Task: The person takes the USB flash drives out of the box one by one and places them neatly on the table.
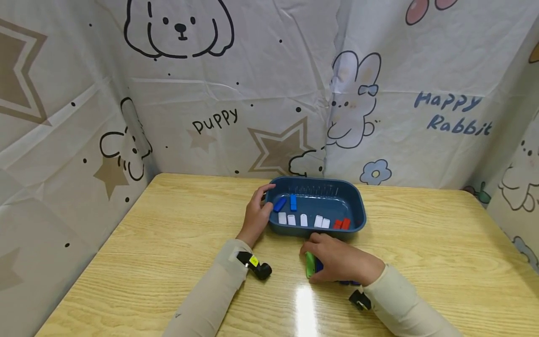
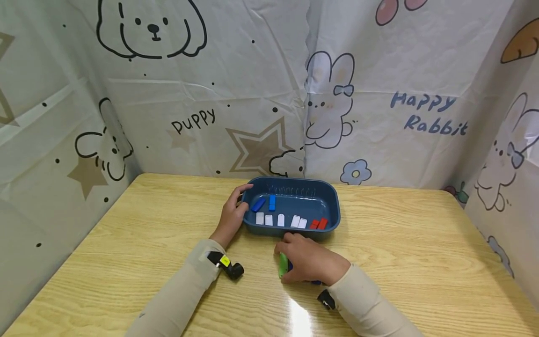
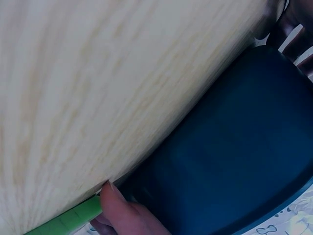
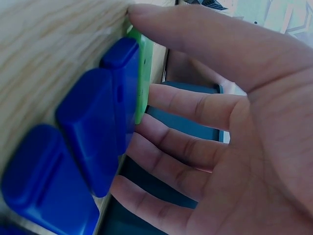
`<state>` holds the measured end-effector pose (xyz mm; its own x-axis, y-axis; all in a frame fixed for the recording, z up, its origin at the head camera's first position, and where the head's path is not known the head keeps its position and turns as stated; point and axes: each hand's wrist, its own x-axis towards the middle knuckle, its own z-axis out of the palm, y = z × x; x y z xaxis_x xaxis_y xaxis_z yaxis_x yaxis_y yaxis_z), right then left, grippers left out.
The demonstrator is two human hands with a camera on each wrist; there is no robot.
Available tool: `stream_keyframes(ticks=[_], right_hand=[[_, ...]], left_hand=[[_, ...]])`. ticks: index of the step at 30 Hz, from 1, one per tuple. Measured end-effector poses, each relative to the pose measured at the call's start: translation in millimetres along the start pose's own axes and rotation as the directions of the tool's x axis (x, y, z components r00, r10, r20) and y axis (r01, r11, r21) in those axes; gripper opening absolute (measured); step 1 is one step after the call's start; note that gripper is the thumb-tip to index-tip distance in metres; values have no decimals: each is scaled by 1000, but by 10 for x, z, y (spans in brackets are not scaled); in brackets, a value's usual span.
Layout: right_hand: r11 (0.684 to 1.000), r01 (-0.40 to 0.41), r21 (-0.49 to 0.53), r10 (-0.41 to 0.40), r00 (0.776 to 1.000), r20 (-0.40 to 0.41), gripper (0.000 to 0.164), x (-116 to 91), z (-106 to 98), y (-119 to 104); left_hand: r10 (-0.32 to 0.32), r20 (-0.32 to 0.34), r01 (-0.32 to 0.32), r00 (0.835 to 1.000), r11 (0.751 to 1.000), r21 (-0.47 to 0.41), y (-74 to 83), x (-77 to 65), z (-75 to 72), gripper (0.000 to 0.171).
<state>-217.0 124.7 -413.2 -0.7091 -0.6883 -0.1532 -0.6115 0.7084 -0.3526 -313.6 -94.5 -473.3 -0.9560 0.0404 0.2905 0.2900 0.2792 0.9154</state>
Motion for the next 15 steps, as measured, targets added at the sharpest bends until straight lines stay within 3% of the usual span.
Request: stream_keyframes(ticks=[15], right_hand=[[1000,-3,16,3,1000,3,48,-3,-3,-7]], left_hand=[[-6,1,6,1000,1000,-9,-3,2,-4,50]])
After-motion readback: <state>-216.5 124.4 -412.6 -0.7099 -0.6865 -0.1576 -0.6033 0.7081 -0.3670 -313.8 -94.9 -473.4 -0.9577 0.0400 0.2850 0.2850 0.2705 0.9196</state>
